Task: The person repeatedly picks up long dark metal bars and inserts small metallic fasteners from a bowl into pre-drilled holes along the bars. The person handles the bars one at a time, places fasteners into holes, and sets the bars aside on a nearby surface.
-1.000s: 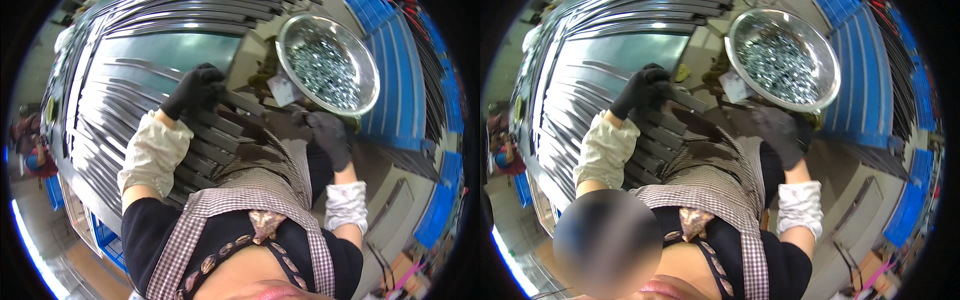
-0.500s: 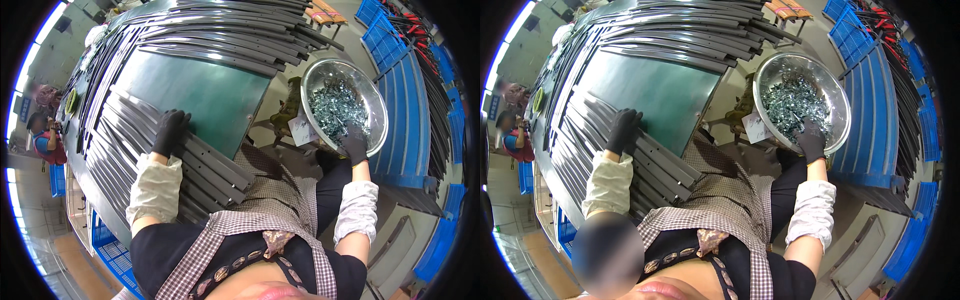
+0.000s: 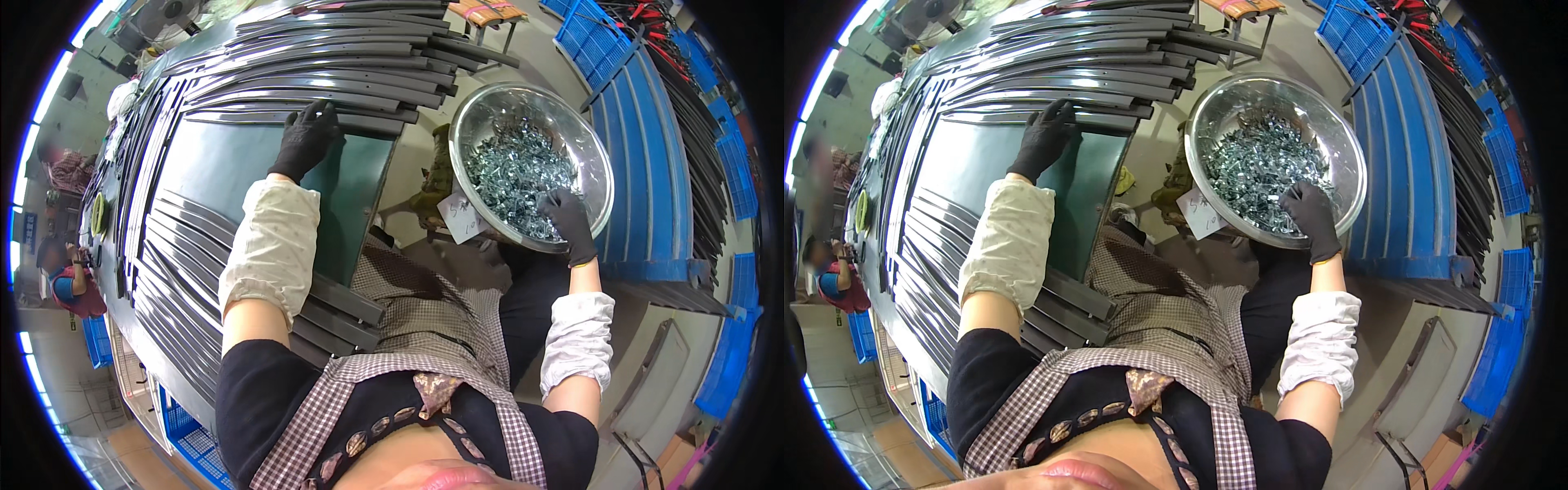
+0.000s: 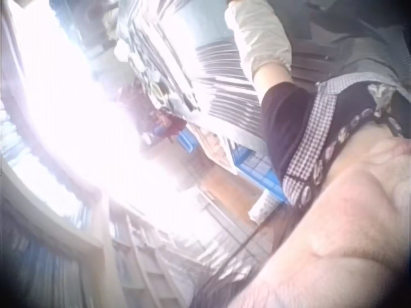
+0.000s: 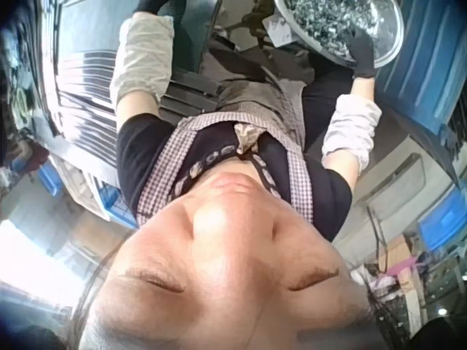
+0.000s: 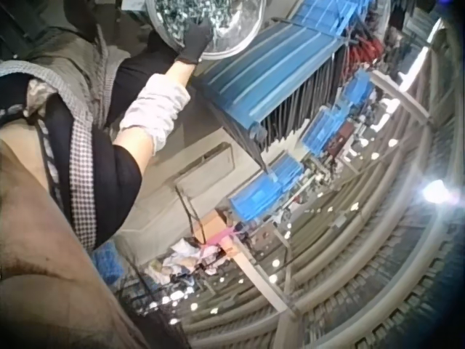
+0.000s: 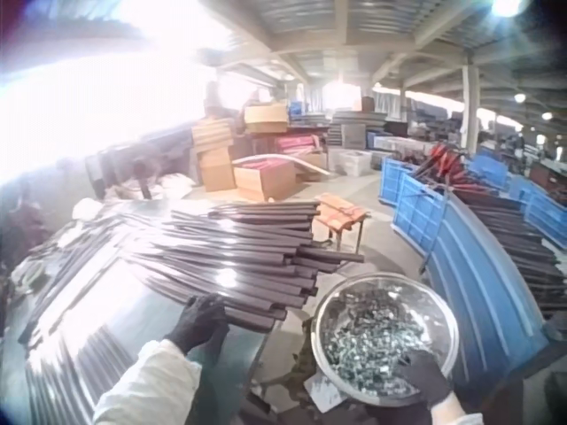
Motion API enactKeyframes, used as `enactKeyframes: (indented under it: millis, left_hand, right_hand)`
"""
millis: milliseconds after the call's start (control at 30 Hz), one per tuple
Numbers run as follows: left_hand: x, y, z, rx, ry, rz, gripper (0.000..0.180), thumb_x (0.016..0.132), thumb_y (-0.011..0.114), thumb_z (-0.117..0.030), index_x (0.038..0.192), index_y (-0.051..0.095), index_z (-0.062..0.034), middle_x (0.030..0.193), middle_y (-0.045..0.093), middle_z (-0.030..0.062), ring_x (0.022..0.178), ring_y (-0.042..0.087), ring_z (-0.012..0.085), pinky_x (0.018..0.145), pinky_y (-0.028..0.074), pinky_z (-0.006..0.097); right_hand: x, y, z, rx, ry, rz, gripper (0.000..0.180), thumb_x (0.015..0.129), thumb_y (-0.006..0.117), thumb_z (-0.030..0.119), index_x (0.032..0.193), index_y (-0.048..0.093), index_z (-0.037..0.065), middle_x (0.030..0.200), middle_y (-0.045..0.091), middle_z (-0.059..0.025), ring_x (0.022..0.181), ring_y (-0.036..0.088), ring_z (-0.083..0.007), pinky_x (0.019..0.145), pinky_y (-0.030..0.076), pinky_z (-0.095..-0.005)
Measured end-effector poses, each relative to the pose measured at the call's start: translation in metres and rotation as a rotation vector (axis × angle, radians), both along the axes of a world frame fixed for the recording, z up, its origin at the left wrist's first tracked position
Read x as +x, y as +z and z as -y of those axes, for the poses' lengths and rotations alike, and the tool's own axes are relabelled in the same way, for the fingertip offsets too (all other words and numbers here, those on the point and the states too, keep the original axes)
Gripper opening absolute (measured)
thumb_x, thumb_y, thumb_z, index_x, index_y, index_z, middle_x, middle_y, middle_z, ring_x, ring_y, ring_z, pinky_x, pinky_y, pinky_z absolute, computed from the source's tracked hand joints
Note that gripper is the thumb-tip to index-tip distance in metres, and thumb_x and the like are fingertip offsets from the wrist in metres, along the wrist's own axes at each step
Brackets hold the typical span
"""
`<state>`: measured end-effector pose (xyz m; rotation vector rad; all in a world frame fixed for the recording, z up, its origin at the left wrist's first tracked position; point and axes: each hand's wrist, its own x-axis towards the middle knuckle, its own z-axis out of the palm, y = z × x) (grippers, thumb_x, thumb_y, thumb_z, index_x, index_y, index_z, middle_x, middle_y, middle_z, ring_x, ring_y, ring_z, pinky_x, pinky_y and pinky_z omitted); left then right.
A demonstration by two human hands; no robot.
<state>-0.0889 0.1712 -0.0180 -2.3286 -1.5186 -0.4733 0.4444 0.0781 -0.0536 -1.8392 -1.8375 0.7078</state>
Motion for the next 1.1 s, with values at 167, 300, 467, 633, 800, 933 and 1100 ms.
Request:
enactKeyframes:
  millis: [167, 300, 467, 633, 800, 933, 1100]
  left_hand:
    - [0.015, 0.008, 0.029, -0.176, -0.056, -0.048, 0.032, 0.084, 0.068, -0.029, 0.115, 0.065, -0.0230, 0.115, 0.062, 0.0067, 0.113, 0.056, 0.0344, 0.100, 0.039, 0.050]
    - [0.044, 0.026, 0.074, -0.231, -0.325, 0.054, 0.036, 0.071, 0.079, -0.025, 0.103, 0.066, -0.0152, 0.102, 0.062, 0.0073, 0.105, 0.058, 0.0333, 0.098, 0.041, 0.048]
    - [0.070, 0.011, 0.122, -0.426, -0.275, 0.340, 0.031, 0.069, 0.079, -0.019, 0.090, 0.059, -0.0076, 0.099, 0.061, 0.0102, 0.103, 0.058, 0.0342, 0.095, 0.043, 0.046]
    - [0.074, 0.019, 0.146, -0.471, -0.368, 0.360, 0.031, 0.071, 0.079, -0.018, 0.096, 0.063, -0.0075, 0.097, 0.062, 0.0118, 0.098, 0.059, 0.0344, 0.087, 0.047, 0.043]
    - [0.117, 0.056, 0.209, -0.473, -0.559, 0.323, 0.031, 0.077, 0.076, -0.021, 0.105, 0.068, -0.0110, 0.091, 0.063, 0.0099, 0.086, 0.063, 0.0324, 0.074, 0.050, 0.041]
    - [0.136, 0.048, 0.237, -0.461, -0.750, 0.274, 0.032, 0.077, 0.072, -0.016, 0.109, 0.069, -0.0128, 0.087, 0.064, 0.0059, 0.079, 0.065, 0.0273, 0.067, 0.051, 0.040]
    - [0.137, 0.046, 0.235, -0.471, -0.772, 0.205, 0.033, 0.079, 0.070, -0.016, 0.112, 0.069, -0.0149, 0.087, 0.064, 0.0044, 0.077, 0.065, 0.0272, 0.068, 0.052, 0.040]
  right_hand:
    - [0.008, 0.019, 0.010, -0.013, -0.039, -0.254, 0.029, 0.088, 0.069, 0.028, 0.088, 0.066, -0.001, 0.072, 0.062, -0.0007, 0.064, 0.053, -0.0082, 0.058, 0.041, -0.0271]
    - [-0.030, 0.028, 0.033, -0.162, -0.099, -0.811, 0.023, 0.094, 0.063, 0.006, 0.114, 0.064, -0.004, 0.083, 0.064, -0.0001, 0.068, 0.055, -0.0052, 0.062, 0.043, -0.0187]
    - [-0.080, 0.047, 0.091, -0.387, -0.007, -0.946, 0.039, 0.091, 0.070, 0.004, 0.127, 0.058, -0.004, 0.088, 0.067, -0.0029, 0.075, 0.059, -0.0059, 0.070, 0.049, -0.0198]
    - [-0.120, 0.047, 0.134, -0.206, 0.202, -1.037, 0.022, 0.093, 0.067, 0.003, 0.113, 0.065, -0.005, 0.093, 0.069, -0.0017, 0.081, 0.060, -0.0068, 0.074, 0.049, -0.0216]
    - [-0.152, 0.046, 0.170, -0.191, 0.386, -1.012, 0.021, 0.095, 0.063, 0.004, 0.114, 0.065, -0.007, 0.092, 0.067, -0.0005, 0.083, 0.057, -0.0062, 0.074, 0.049, -0.0237]
    - [-0.164, 0.043, 0.182, -0.127, 0.459, -0.876, 0.028, 0.093, 0.067, 0.006, 0.119, 0.063, -0.004, 0.090, 0.067, -0.0050, 0.082, 0.058, -0.0080, 0.075, 0.049, -0.0256]
    - [-0.171, 0.037, 0.182, -0.047, 0.323, -0.883, 0.041, 0.089, 0.073, 0.012, 0.126, 0.059, 0.000, 0.099, 0.066, -0.0067, 0.088, 0.059, -0.0116, 0.080, 0.050, -0.0295]
